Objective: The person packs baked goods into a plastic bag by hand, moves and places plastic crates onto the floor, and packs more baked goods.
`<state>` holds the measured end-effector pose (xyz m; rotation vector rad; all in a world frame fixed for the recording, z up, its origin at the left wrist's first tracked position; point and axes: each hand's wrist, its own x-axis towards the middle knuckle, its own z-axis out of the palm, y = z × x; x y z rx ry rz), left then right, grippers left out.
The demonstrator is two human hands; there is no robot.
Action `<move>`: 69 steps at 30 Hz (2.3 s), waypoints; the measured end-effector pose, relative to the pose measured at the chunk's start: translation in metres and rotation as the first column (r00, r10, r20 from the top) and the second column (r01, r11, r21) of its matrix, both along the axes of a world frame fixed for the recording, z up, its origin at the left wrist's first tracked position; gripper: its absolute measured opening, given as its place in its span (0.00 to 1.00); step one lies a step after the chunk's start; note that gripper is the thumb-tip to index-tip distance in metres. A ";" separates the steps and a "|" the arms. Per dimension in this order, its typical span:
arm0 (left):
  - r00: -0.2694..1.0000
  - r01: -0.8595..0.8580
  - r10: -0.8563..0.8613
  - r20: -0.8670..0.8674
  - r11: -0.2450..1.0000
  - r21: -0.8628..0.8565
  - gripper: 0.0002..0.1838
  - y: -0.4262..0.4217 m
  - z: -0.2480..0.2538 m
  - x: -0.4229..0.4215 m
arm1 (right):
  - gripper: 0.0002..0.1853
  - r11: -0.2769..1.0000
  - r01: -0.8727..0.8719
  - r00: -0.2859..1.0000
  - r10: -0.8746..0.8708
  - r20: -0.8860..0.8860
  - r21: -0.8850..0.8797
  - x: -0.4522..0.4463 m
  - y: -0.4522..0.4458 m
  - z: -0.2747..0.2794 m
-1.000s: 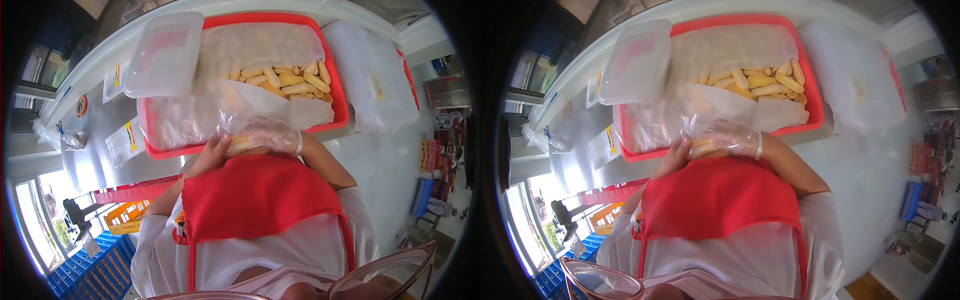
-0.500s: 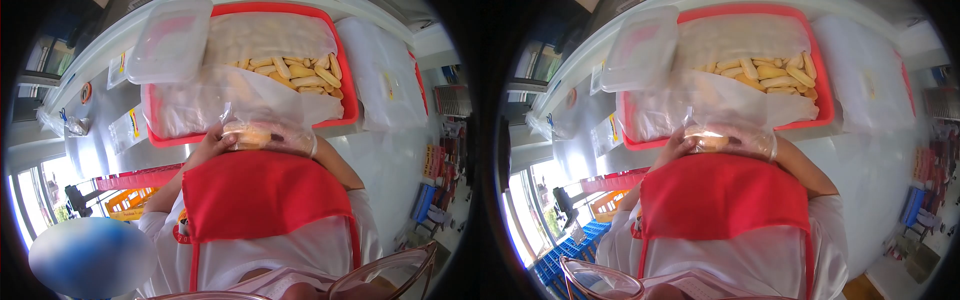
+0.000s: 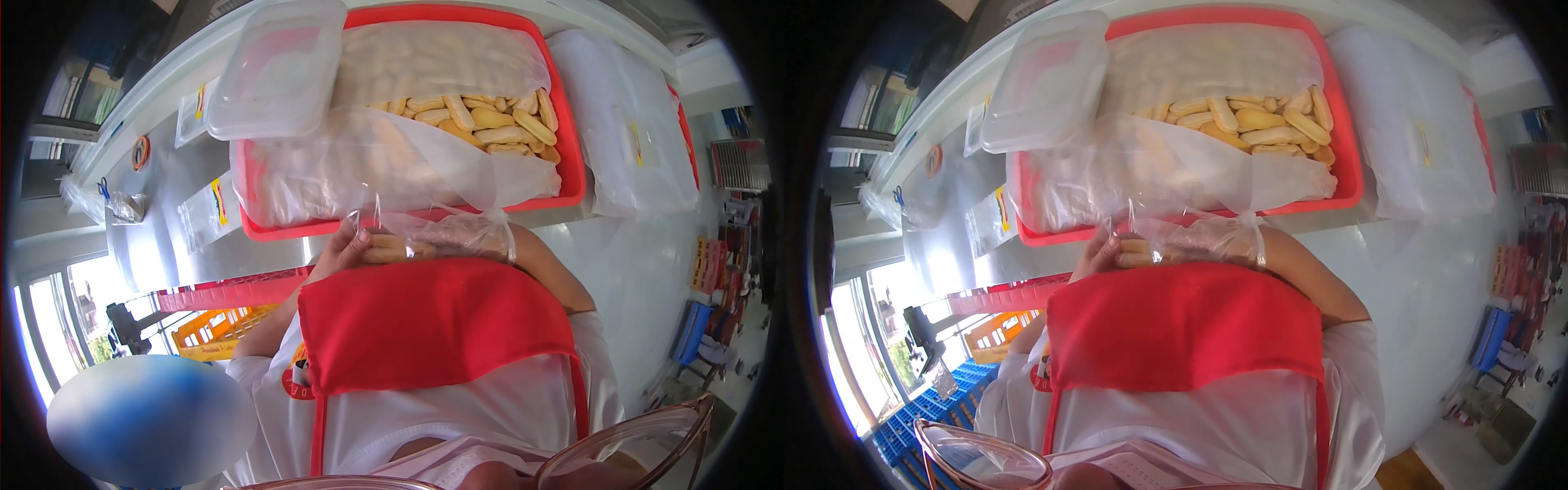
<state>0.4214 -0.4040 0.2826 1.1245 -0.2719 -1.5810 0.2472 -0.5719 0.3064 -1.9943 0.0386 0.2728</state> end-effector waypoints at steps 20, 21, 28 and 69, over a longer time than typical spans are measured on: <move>0.973 -0.229 0.204 -0.113 0.922 -0.313 0.29 -0.036 -0.049 0.044 | 0.14 0.697 0.649 0.751 -0.650 0.115 -0.305 -0.045 -0.103 0.024; 0.971 -0.240 0.224 -0.086 0.912 -0.334 0.29 -0.040 -0.053 0.051 | 0.14 0.567 0.727 0.610 -0.793 -0.015 -0.388 -0.040 -0.115 0.040; 0.952 -0.304 0.274 -0.137 0.906 -0.296 0.27 -0.052 -0.068 0.063 | 0.15 0.419 0.409 0.826 -0.547 0.135 -0.811 -0.015 -0.158 -0.045; 0.949 -0.224 0.131 -0.288 0.920 -0.321 0.31 -0.041 -0.069 0.049 | 0.18 0.241 0.700 0.512 -0.826 0.237 -0.672 -0.075 -0.140 -0.052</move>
